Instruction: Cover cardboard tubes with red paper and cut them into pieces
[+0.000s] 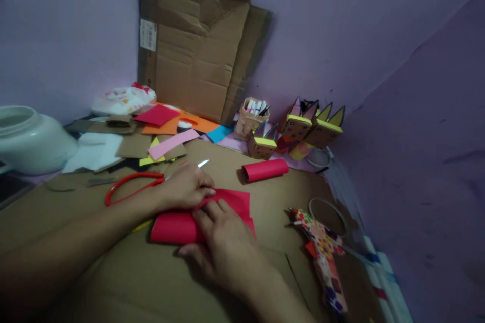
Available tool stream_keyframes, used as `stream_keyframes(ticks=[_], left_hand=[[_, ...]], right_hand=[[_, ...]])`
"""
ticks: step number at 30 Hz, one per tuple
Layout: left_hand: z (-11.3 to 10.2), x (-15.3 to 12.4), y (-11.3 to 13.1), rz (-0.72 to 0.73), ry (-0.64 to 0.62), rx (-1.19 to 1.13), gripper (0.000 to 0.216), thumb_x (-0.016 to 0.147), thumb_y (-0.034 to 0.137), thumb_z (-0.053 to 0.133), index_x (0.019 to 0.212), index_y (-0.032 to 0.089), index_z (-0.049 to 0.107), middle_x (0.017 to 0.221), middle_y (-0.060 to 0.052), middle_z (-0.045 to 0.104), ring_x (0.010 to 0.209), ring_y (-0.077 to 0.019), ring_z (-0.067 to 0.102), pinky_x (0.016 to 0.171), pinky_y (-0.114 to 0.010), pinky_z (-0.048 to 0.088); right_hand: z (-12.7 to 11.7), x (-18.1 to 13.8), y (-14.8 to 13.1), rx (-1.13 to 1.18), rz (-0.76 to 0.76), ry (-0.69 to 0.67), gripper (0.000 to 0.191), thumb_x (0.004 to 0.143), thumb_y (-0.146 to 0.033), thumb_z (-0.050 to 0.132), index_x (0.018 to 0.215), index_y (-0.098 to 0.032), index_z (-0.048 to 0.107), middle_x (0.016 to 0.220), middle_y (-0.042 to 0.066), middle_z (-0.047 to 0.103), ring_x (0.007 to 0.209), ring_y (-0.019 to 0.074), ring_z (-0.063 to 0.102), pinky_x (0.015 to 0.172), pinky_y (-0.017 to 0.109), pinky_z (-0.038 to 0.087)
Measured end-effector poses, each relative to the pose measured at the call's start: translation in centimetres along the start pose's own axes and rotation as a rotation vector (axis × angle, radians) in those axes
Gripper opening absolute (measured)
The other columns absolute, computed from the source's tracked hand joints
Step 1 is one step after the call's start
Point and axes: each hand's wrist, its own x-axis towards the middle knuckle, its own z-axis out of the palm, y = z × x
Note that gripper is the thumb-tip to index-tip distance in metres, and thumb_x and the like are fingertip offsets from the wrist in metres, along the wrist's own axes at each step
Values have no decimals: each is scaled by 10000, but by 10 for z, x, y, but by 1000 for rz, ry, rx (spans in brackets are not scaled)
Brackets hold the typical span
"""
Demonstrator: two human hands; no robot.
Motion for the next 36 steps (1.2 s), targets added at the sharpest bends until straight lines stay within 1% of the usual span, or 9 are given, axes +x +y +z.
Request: stream_keyframes(ticks=[3,6,9,13,15,19,23,29,36], left_hand=[[0,1,1,0,-4,18,250,766,285,510,586,195,658,534,-25,604,503,-136,407,514,-280,263],[-2,-1,1,3,-13,45,253,787,296,502,633,204,680,594,-34,648,560,-148,474,537,-279,273],[-10,-2,3,-12,-28,90,249,793,315,500,679,213,695,620,-45,662,585,-164,502,538,-285,258],[-17,5,12,-40,-68,135,317,783,466,519,654,229,686,563,-37,619,489,-156,435,494,-283,214],[-15,11,18,-36,-72,142,345,765,517,533,649,228,681,567,-35,612,467,-147,407,489,-280,213],[-3,23,23,72,-84,113,273,780,399,538,619,202,634,577,-19,596,506,-138,409,503,-274,232],[7,26,16,161,-87,60,298,824,354,495,589,190,573,551,3,558,522,-127,420,516,-263,265],[10,25,13,178,-55,34,315,819,362,506,562,186,554,551,-13,564,530,-137,427,524,-274,265],[9,25,14,153,-51,13,343,807,383,534,525,186,528,494,10,493,485,-119,335,491,-275,231]], right_hand=[[3,-1,0,-8,-5,21,513,869,-479,563,1248,-133,554,1163,144,585,1029,293,519,891,455,478],[1,-5,-1,-15,-10,32,522,846,-464,608,1251,-140,548,1159,134,590,1019,282,531,879,437,485],[-1,-14,-3,-61,34,93,600,807,-488,652,1282,-147,518,1194,138,576,1037,299,524,883,470,473],[-2,-22,-2,-66,102,117,592,829,-551,591,1257,-146,535,1163,139,598,1017,301,539,870,485,478],[-3,-21,-1,-49,89,108,600,834,-551,586,1274,-148,522,1218,144,584,1069,306,535,906,479,471],[0,-14,4,-52,47,127,607,833,-552,588,1284,-151,522,1283,142,566,1175,319,504,968,466,450],[6,-11,10,-123,32,128,574,812,-571,594,1159,-114,608,1129,154,642,1043,319,571,872,468,504],[10,-14,13,-216,-51,172,510,816,-532,606,1082,-99,628,976,138,675,891,276,602,755,422,534],[10,-17,9,-236,-27,148,543,811,-554,596,1102,-97,622,992,131,671,890,288,599,749,434,539]])
